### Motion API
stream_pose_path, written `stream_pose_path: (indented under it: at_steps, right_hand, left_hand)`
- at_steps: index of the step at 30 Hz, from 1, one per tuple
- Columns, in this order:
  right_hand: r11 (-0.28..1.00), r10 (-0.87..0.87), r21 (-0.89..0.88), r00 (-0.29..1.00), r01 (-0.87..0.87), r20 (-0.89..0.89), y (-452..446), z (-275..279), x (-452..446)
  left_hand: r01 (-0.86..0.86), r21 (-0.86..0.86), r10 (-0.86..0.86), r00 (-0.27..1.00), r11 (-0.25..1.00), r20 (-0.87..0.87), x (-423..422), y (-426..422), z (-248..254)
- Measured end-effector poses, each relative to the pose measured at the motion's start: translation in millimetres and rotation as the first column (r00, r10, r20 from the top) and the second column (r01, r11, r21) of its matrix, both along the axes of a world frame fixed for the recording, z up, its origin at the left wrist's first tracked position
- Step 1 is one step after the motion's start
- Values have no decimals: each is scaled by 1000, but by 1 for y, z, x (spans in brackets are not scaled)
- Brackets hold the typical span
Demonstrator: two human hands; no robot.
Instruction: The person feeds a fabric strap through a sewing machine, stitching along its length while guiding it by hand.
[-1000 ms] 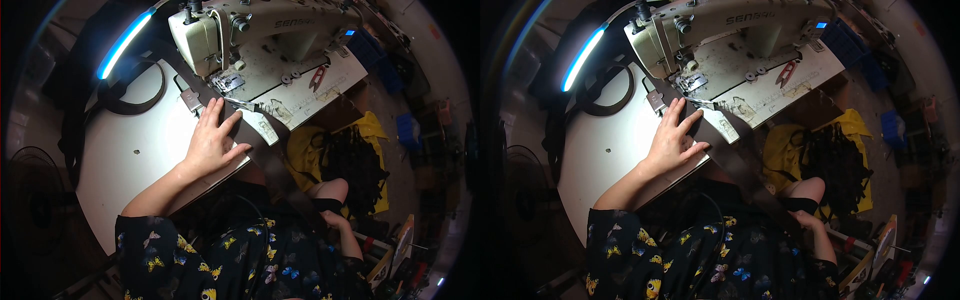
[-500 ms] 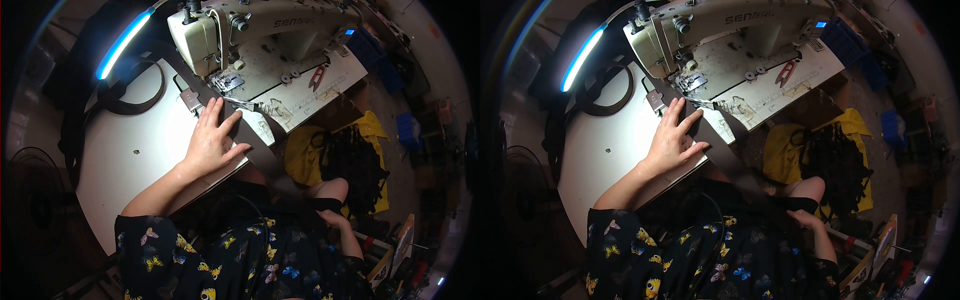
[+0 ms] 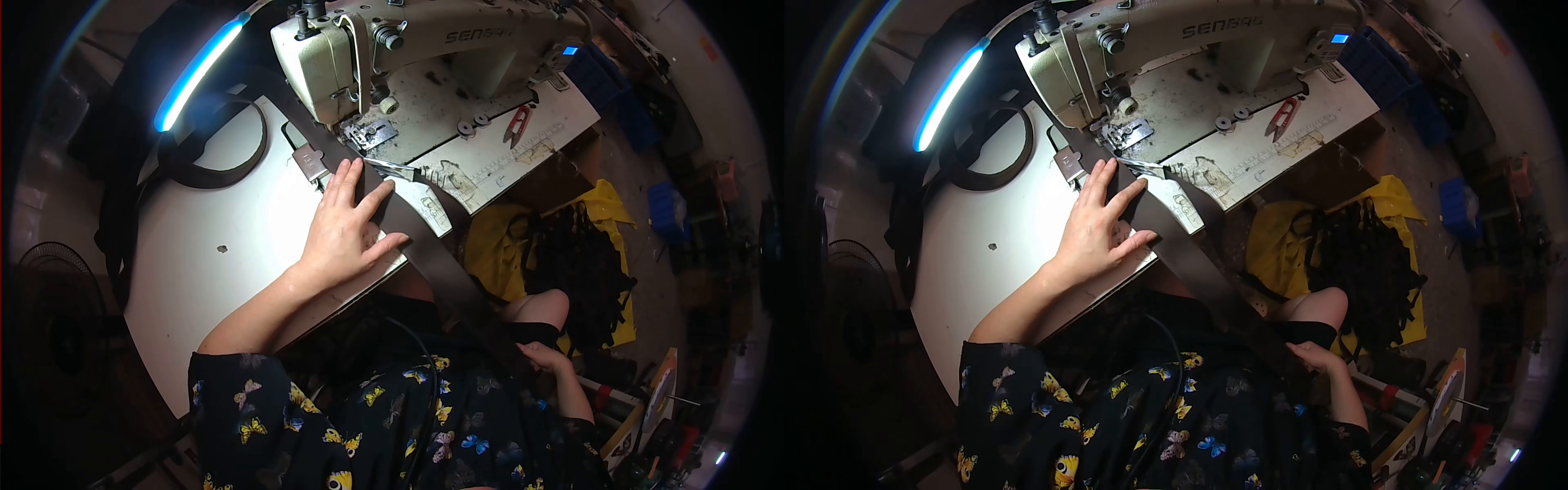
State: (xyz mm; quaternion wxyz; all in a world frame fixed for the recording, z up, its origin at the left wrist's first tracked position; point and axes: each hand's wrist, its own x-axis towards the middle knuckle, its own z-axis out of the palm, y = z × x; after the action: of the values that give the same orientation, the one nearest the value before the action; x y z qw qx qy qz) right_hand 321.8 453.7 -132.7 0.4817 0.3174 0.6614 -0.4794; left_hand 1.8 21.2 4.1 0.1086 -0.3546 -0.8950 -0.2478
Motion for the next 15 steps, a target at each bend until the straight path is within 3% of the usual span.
stream_pose_path:
  at_steps: [15]
  right_hand:
    - [997,-25,71,998,22,53,-3,2,0]
  left_hand:
    - [-8,-3,8,1000,1000,13,0,0,0]
